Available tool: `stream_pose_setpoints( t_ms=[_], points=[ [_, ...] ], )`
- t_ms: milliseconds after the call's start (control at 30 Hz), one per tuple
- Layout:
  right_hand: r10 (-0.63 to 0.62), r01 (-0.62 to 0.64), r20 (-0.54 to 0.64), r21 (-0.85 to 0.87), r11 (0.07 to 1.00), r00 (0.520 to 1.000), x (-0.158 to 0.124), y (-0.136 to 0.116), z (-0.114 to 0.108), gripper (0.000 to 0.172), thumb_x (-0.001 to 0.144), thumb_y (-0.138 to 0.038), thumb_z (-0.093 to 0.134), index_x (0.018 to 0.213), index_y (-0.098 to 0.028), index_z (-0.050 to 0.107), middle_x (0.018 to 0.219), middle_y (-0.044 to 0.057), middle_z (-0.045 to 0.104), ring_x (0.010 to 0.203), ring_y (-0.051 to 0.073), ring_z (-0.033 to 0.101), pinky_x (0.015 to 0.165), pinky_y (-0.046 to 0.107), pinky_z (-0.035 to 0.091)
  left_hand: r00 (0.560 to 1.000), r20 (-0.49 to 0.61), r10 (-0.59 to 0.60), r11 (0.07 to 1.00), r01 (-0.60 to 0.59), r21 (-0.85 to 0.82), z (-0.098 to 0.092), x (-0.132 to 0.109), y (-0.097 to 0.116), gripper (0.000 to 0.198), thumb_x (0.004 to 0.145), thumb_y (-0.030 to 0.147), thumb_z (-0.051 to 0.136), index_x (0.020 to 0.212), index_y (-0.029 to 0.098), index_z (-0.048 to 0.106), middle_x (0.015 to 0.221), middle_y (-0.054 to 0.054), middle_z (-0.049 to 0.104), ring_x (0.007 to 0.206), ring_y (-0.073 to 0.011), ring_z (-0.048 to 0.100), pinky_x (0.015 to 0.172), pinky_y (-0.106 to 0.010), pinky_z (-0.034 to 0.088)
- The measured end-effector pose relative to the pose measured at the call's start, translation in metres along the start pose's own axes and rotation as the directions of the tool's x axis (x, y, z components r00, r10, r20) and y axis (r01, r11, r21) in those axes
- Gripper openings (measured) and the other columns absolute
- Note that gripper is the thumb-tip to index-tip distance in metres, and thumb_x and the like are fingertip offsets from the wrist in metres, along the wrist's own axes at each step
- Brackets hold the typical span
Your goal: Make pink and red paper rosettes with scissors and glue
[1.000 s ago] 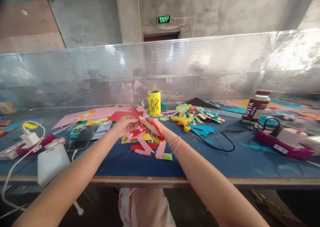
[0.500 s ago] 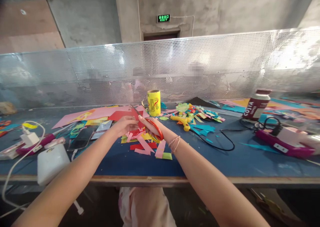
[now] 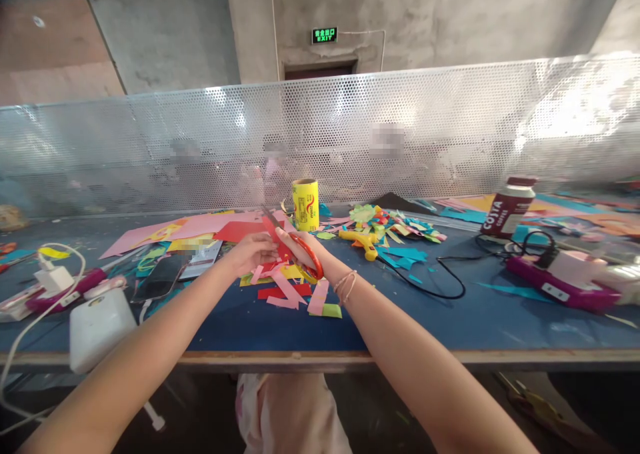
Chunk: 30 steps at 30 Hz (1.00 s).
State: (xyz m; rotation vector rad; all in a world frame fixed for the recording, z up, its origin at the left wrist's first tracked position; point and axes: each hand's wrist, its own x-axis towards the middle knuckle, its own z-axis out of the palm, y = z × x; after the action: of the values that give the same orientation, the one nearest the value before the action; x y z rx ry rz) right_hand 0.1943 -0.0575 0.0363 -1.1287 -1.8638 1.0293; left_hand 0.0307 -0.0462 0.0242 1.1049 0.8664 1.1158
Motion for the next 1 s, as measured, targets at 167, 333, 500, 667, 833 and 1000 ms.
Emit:
stream_pose_setpoints(
  t_ms=[167, 333, 500, 667, 833, 1000],
  points=[
    [0.017, -0.01, -0.063, 0.112, 0.994, 0.998, 0.011, 0.013, -0.007, 0.044, 0.083, -0.061, 0.04, 0.068, -0.019, 0.044, 0.049, -0.004, 0.04, 0.035, 0.006, 0.033, 0.032, 0.02, 0.027, 0.989, -0.085, 0.12, 0.99, -0.125, -0.061, -0.01, 0.008, -0.001, 0.011, 0.062, 0.006, 0.068, 0.066, 0.011, 0.06, 0.057, -0.002, 0.063, 0.053, -0.0114, 0.061, 0.06, -0.025, 0.051],
    [-0.002, 0.012, -0.098, 0.105, 0.994, 0.995, 0.017, 0.021, -0.012, 0.044, 0.083, -0.061, 0.038, 0.071, -0.019, 0.046, 0.052, -0.003, 0.043, 0.036, 0.007, 0.036, 0.034, 0.021, 0.029, 0.963, -0.154, 0.221, 0.969, -0.235, -0.076, -0.012, 0.01, 0.0, 0.016, 0.059, 0.005, 0.068, 0.072, 0.012, 0.061, 0.069, -0.003, 0.067, 0.063, -0.0122, 0.063, 0.072, -0.028, 0.051],
    [-0.031, 0.035, -0.06, 0.051, 0.998, 0.998, 0.017, 0.023, -0.008, 0.045, 0.081, -0.063, 0.04, 0.07, -0.019, 0.043, 0.053, -0.002, 0.045, 0.038, 0.008, 0.038, 0.037, 0.022, 0.031, 0.948, -0.205, 0.244, 0.96, -0.266, -0.09, -0.01, 0.01, 0.002, 0.014, 0.06, 0.007, 0.066, 0.071, 0.012, 0.06, 0.067, -0.002, 0.065, 0.062, -0.0111, 0.061, 0.068, -0.026, 0.05],
    [-0.12, 0.11, -0.126, -0.08, 0.991, 0.985, 0.017, 0.024, -0.006, 0.048, 0.078, -0.067, 0.04, 0.067, -0.02, 0.039, 0.053, -0.002, 0.043, 0.042, 0.009, 0.039, 0.039, 0.023, 0.032, 0.946, -0.218, 0.238, 0.957, -0.267, -0.112, -0.01, 0.011, 0.003, 0.015, 0.058, 0.006, 0.065, 0.071, 0.012, 0.059, 0.063, -0.001, 0.062, 0.059, -0.0097, 0.059, 0.067, -0.026, 0.048],
    [-0.196, 0.153, -0.185, -0.225, 0.962, 0.963, 0.017, 0.024, -0.015, 0.045, 0.08, -0.063, 0.039, 0.067, -0.02, 0.04, 0.055, -0.003, 0.044, 0.047, 0.01, 0.041, 0.044, 0.023, 0.032, 0.917, -0.287, 0.276, 0.95, -0.306, -0.065, -0.015, 0.016, 0.003, 0.017, 0.055, 0.005, 0.064, 0.068, 0.014, 0.057, 0.056, 0.003, 0.057, 0.051, -0.0065, 0.052, 0.056, -0.02, 0.041],
    [-0.259, 0.173, -0.134, -0.453, 0.875, 0.957, 0.015, 0.019, -0.023, 0.039, 0.078, -0.056, 0.046, 0.063, -0.02, 0.041, 0.055, -0.002, 0.045, 0.052, 0.012, 0.043, 0.049, 0.024, 0.031, 0.881, -0.337, 0.331, 0.924, -0.375, -0.073, -0.026, 0.024, 0.003, 0.02, 0.052, 0.007, 0.067, 0.064, 0.015, 0.053, 0.055, 0.006, 0.053, 0.051, -0.0057, 0.051, 0.051, -0.018, 0.038]
  ],
)
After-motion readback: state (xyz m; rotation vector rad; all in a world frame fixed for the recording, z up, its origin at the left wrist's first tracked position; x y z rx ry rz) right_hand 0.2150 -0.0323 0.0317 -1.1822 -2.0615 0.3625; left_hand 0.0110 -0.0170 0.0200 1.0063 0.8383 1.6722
